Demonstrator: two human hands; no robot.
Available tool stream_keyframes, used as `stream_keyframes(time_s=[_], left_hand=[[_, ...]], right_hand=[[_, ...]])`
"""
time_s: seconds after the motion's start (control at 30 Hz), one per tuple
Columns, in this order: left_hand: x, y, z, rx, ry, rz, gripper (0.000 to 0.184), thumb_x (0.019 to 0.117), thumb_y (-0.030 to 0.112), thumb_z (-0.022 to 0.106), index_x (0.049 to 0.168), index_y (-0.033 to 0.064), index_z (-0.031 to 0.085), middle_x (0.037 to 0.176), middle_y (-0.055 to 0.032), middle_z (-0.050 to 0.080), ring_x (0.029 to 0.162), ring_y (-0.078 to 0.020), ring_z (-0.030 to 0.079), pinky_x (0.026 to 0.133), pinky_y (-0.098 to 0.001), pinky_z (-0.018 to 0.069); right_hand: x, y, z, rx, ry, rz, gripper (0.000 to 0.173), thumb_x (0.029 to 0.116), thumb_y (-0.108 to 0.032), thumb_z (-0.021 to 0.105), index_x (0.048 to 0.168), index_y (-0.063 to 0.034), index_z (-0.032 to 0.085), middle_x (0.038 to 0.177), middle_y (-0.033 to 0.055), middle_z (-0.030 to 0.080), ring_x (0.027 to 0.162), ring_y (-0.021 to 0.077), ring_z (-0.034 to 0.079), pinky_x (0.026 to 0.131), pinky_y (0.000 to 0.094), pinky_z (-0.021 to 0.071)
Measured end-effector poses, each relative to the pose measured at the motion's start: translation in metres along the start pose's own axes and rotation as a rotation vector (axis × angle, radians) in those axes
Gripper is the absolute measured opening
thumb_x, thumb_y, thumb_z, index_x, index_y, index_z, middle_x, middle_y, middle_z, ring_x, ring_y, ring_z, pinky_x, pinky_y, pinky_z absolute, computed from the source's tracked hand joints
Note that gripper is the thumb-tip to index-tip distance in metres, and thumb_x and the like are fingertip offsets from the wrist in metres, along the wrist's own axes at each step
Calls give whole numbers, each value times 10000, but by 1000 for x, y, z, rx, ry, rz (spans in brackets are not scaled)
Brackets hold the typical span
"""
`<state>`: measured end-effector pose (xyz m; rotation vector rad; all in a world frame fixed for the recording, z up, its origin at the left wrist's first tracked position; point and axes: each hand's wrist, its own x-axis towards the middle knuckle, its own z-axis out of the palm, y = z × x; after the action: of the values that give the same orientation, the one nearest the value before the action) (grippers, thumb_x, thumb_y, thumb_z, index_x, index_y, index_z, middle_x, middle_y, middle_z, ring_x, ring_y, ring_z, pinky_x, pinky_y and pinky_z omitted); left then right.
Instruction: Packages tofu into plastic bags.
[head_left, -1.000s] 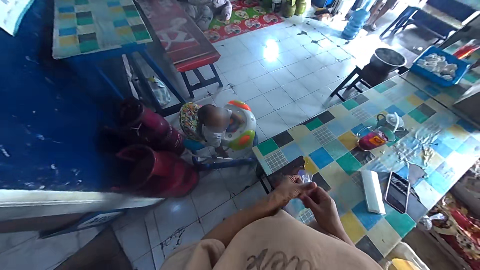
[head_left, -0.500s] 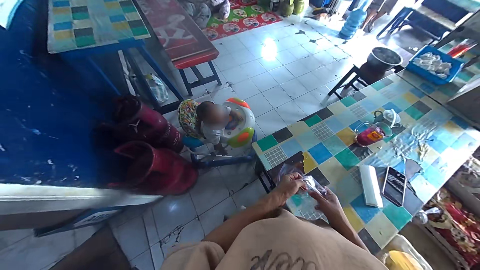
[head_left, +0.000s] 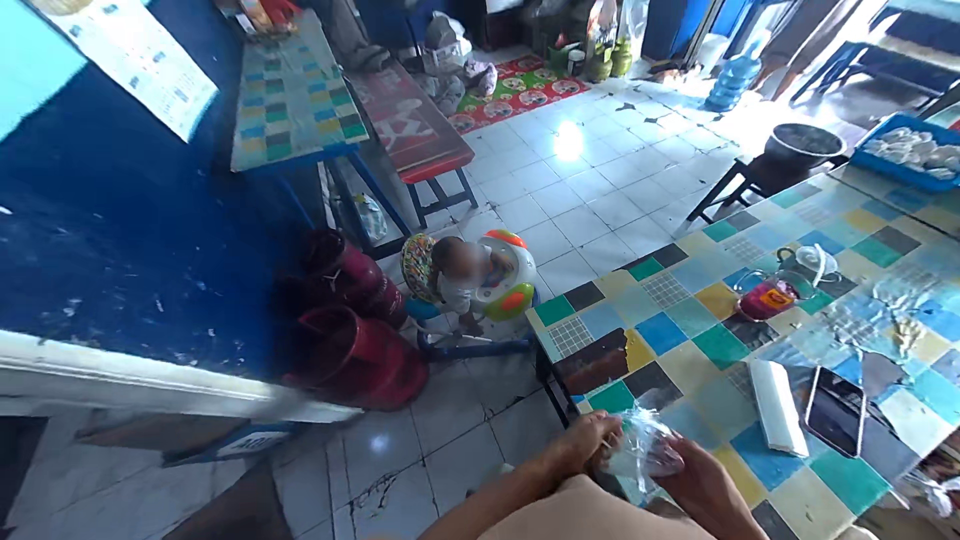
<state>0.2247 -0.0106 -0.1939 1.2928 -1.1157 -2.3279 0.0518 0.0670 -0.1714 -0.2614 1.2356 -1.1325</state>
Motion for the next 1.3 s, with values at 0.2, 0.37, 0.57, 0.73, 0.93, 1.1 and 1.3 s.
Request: stream_keyframes(time_s=[0.2,0.37,0.57,0.73,0.93,1.1,1.3], left_hand=[[-35,14,8,-486,-73,128,247,1059,130,343,942,131,561,745,26,661,679,-74,661,695,-244,574],[-54,0,14,-207,72,145,243,954,-64,577,1166,24,498,882,-28,591,732,-93,601,676,-266,541],[-33,-20,7,-142,119,92,316,1110,334,386,1096,89,585,768,39,589,614,-36,540,583,-207,472],[-43,2,1,-490,-14,101,358,1101,262,318,966,108,611,786,-16,703,702,-110,691,680,-266,586],[-65,23,53,-115,-154,177,377,1034,104,526,1394,94,414,942,-28,603,750,-94,612,711,-273,546],[-22,30,59,-109,256,461,355,984,-35,537,1339,-22,542,1021,-118,658,733,-110,605,637,-269,517],[7,57,67,343,372,686,409,939,-14,621,1339,26,546,1152,-170,610,787,-198,624,668,-354,545]], right_hand=[[24,11,-4,-1086,213,-292,230,908,-79,725,1026,105,653,852,238,638,812,364,618,771,571,483],[3,-3,13,-745,134,-66,219,984,-19,594,1182,71,618,887,113,671,728,158,638,689,351,555],[-17,3,11,103,-286,51,379,1080,-123,221,973,-154,582,779,-43,699,736,74,693,751,272,602],[-30,15,10,42,-186,-66,267,1004,-71,334,1113,-85,577,823,15,702,702,101,692,678,284,608],[-15,1,-18,-144,194,-246,300,1004,42,459,1302,10,446,818,37,584,614,85,577,568,261,522],[-40,-30,-22,-177,34,-522,226,940,101,538,1129,-23,545,879,3,678,733,79,674,692,270,598],[-38,-57,-9,-1157,256,-690,364,943,58,512,1155,-67,781,1214,275,623,1048,336,641,897,439,541]])
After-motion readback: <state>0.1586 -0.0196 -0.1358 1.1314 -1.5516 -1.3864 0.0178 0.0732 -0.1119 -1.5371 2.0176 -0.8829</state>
